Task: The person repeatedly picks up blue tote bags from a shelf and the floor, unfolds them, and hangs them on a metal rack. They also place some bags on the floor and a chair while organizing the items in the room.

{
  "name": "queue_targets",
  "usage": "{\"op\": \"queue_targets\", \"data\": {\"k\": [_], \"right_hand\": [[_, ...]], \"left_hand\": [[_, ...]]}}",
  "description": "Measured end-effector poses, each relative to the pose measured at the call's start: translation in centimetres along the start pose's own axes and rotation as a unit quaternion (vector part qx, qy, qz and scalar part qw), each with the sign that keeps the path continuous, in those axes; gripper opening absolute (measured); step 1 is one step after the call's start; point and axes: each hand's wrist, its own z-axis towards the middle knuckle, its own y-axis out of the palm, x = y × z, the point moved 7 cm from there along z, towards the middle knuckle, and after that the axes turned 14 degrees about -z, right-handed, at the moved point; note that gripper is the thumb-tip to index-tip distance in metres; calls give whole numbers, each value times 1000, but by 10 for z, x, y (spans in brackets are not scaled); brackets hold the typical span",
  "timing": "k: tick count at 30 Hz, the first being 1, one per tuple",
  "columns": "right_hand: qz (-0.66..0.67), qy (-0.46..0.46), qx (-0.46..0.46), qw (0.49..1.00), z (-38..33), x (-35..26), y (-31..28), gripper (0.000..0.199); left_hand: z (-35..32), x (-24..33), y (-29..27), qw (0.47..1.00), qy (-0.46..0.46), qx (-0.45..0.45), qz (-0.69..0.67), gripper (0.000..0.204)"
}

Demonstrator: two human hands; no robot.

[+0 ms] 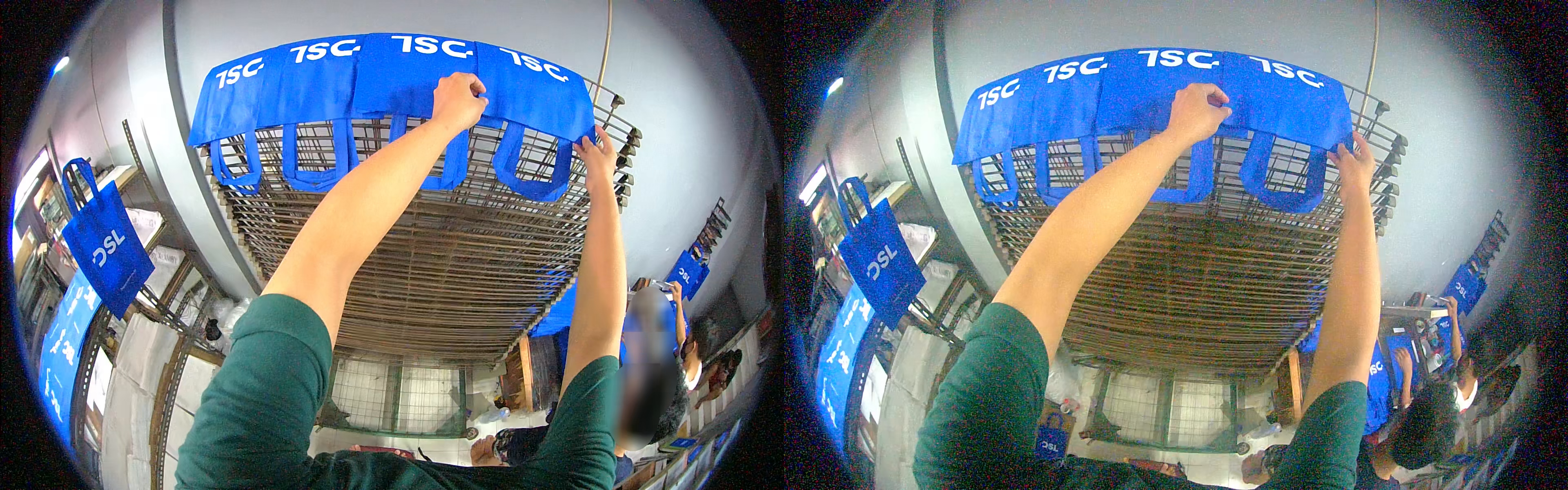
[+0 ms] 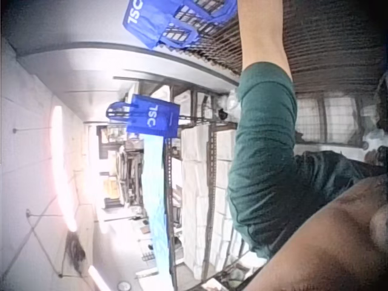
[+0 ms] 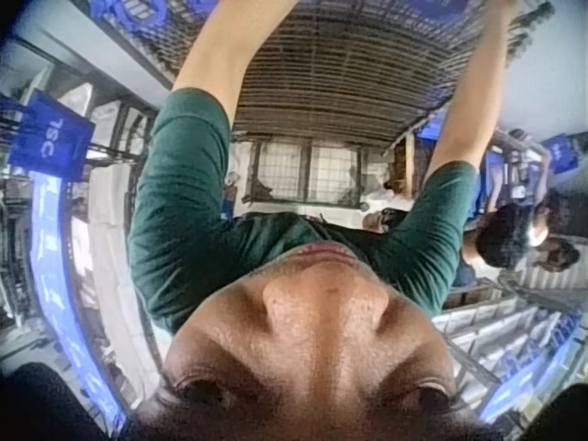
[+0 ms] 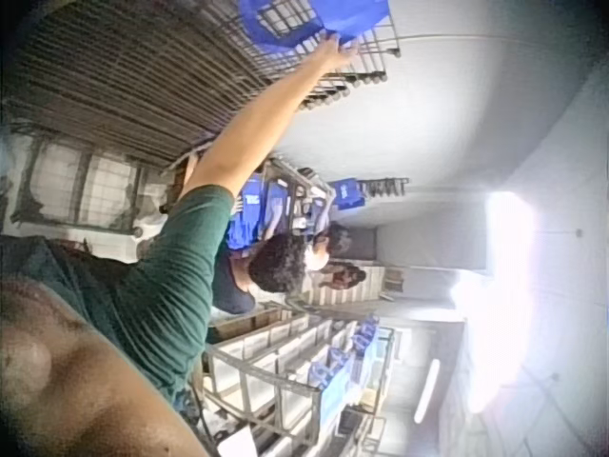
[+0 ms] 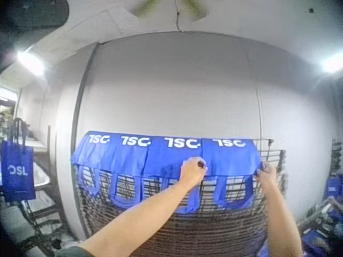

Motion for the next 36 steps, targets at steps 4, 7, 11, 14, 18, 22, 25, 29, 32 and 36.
{"op": "queue_targets", "data": {"k": [4,7,11,14,18,22,25,29,32,36], "right_hand": [[24,-14,-8,1000,9,10,-2,49],[-30,18,28,999,-8,-4,-13,49],[-74,-88,200,973,-98,-20,-61,46],[-42,-129,271,953,-206,9,-111,36],[-15,151,140,978,-378,171,-94,32],[-94,473,103,870,-625,348,-155,32],[-94,590,90,797,-687,318,-188,43],[-54,581,90,807,-666,307,-203,69],[19,552,60,832,-614,281,-192,98],[123,532,93,832,-579,261,-160,104]], "left_hand": [[0,2,-1,1000,-5,1,-1,23],[-5,14,-15,999,21,39,26,30],[-56,53,-31,991,125,43,-3,40],[-136,75,-29,986,140,-27,-92,38],[-309,23,-27,962,-41,-142,-231,42],[-536,-75,9,864,-365,-317,-139,63],[-700,-144,-16,749,-493,-431,-103,75],[-778,-170,-72,645,-605,-462,-65,84],[-759,-182,-47,673,-557,-485,-32,80],[-723,-163,5,644,-630,-406,-150,80]]}}
